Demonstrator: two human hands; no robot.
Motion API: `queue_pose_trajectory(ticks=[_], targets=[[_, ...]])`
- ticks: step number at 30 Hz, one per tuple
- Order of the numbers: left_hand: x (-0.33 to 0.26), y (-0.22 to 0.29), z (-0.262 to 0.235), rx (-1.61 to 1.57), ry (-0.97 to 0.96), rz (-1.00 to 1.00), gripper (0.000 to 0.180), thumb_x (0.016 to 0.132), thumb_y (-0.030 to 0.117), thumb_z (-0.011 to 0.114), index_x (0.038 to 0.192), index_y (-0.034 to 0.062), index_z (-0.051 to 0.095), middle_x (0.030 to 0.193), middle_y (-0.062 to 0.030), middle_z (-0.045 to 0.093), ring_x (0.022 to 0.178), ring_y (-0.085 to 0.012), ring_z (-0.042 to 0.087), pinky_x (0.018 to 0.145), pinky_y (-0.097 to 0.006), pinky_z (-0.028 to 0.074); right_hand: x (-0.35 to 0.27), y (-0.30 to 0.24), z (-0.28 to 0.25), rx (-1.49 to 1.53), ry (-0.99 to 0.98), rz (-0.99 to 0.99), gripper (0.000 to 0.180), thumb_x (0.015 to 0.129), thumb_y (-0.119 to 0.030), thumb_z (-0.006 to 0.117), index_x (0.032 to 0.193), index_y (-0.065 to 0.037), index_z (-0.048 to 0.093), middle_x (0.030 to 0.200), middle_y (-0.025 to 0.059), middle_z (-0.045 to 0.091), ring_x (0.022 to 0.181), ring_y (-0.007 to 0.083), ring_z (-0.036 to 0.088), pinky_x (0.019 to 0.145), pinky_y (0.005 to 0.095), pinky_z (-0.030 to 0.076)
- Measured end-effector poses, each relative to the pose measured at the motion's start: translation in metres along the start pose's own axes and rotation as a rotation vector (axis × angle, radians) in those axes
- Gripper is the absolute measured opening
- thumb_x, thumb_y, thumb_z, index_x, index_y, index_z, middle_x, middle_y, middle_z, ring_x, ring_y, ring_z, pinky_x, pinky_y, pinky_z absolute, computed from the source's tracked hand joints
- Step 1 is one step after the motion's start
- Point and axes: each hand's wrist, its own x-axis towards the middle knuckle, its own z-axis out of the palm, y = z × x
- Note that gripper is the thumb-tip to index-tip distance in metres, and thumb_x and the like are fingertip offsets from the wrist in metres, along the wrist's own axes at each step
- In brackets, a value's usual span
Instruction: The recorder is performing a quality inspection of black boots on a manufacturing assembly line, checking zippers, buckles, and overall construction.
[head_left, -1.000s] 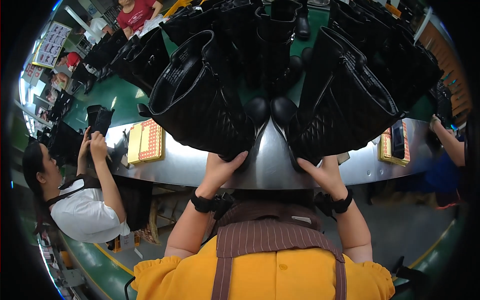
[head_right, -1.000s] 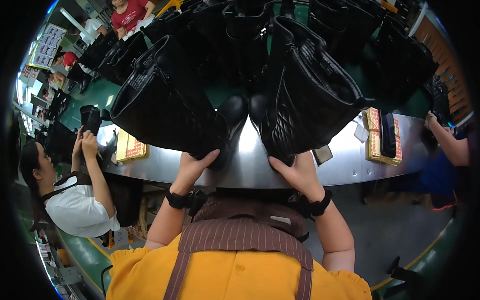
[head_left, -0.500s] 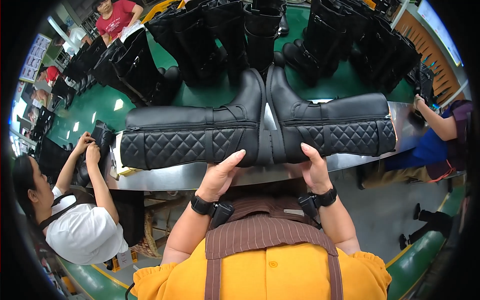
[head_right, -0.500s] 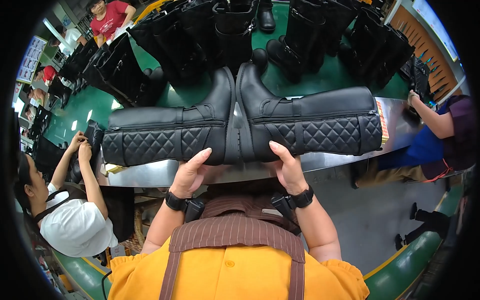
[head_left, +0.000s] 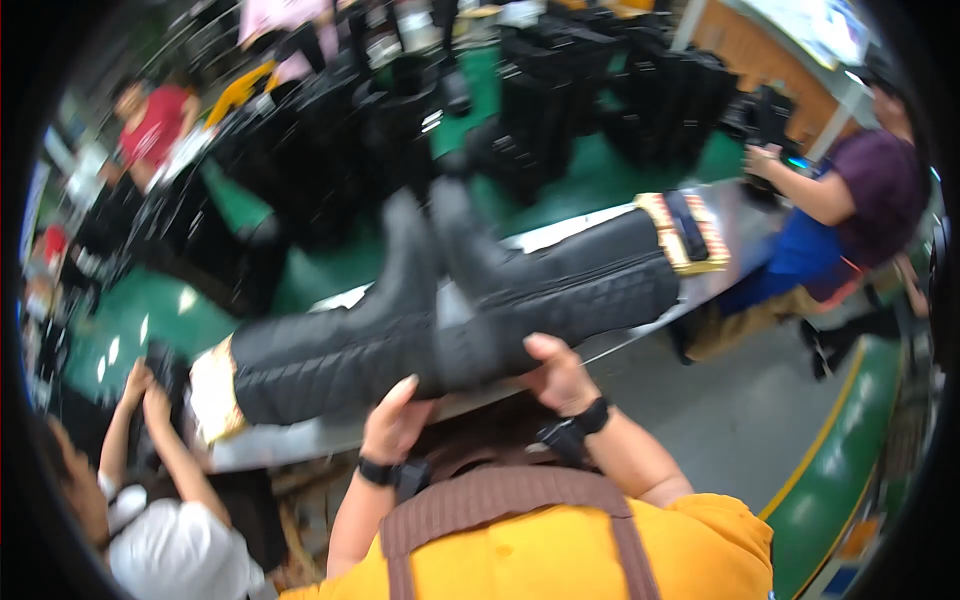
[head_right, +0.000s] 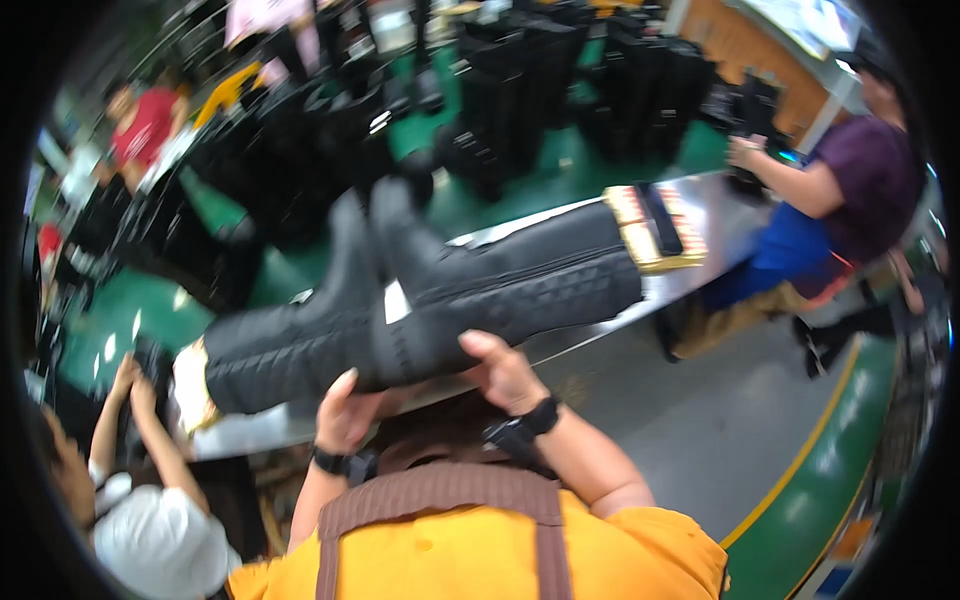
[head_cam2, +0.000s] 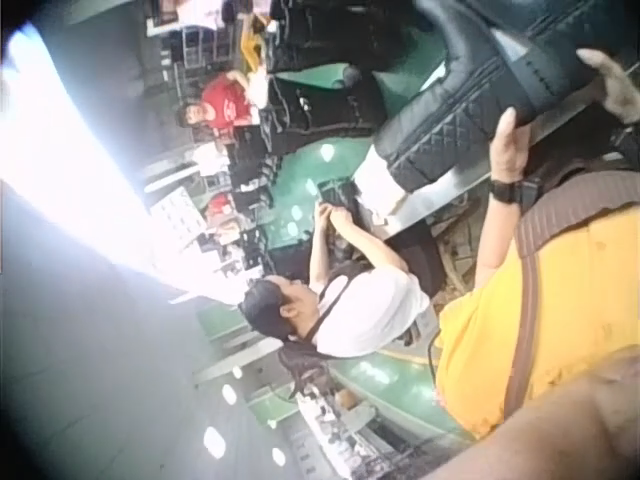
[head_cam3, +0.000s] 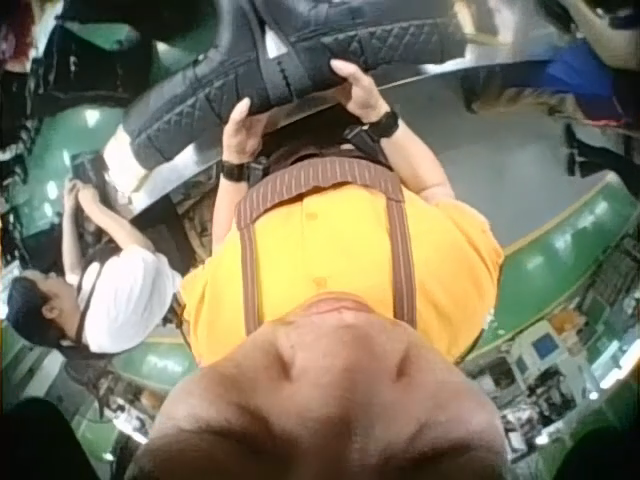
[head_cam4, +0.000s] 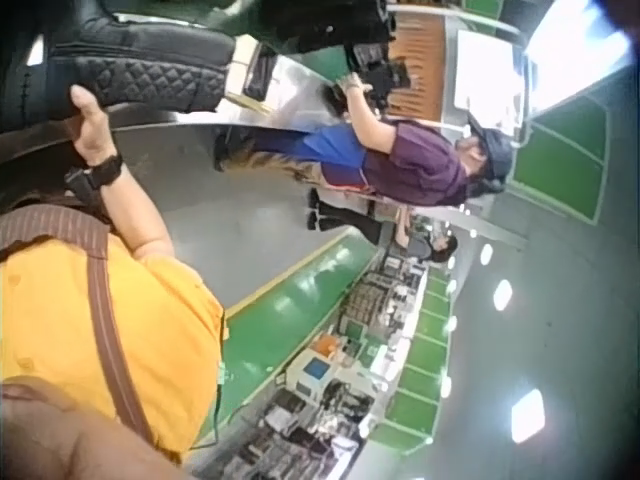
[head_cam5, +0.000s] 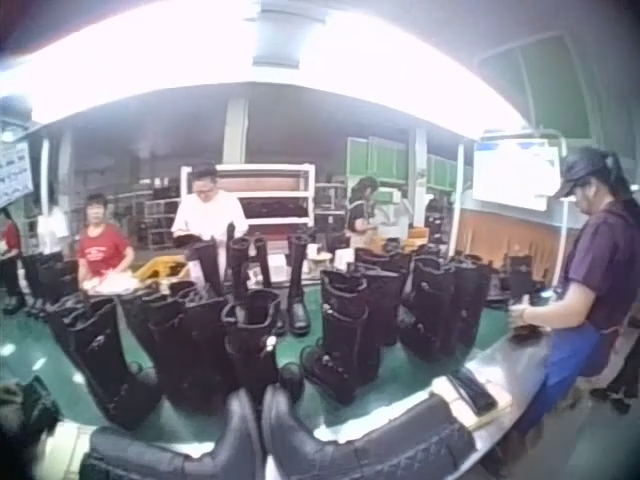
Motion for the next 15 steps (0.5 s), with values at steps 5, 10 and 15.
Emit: queue_pose_trajectory(ticks=[5, 10, 15], targets=[[0.016, 0.006, -0.022, 0.087, -0.297, 0.120, 0.051, 0.094, 0.026, 0.056, 0.133, -0.0066, 0.050, 0.133, -0.0180, 0.057, 0.125, -0.0330, 0.053, 0.111, -0.049, 0.036, -0.002, -0.001, 0.003, -0.231, -0.018, 0.126, 0.035, 0.095, -0.028, 0.058, 0.119, -0.004, 0.066, 0.113, 0.0019, 0.067, 0.105, 0.0134, 0.060, 0.096, 0.0316, 0.045], [0.025, 0.009, -0.029, 0.180, -0.121, 0.169, 0.062, 0.090, 0.031, 0.059, 0.139, -0.0046, 0.044, 0.141, -0.0172, 0.051, 0.130, -0.0325, 0.049, 0.113, -0.051, 0.033, 0.005, 0.018, 0.002, -0.372, -0.053, -0.033, 0.026, 0.089, -0.033, 0.066, 0.100, -0.011, 0.073, 0.092, -0.0068, 0.064, 0.072, 0.0042, 0.048, 0.064, 0.0206, 0.035], [0.002, 0.013, -0.038, 0.144, -0.091, 0.255, 0.052, 0.089, 0.021, 0.060, 0.134, -0.0036, 0.051, 0.137, -0.0146, 0.055, 0.132, -0.0286, 0.047, 0.115, -0.050, 0.031, 0.000, 0.031, -0.006, -0.281, -0.154, -0.132, 0.026, 0.092, -0.021, 0.062, 0.109, -0.004, 0.071, 0.105, 0.0017, 0.070, 0.095, 0.0112, 0.061, 0.087, 0.0281, 0.046]])
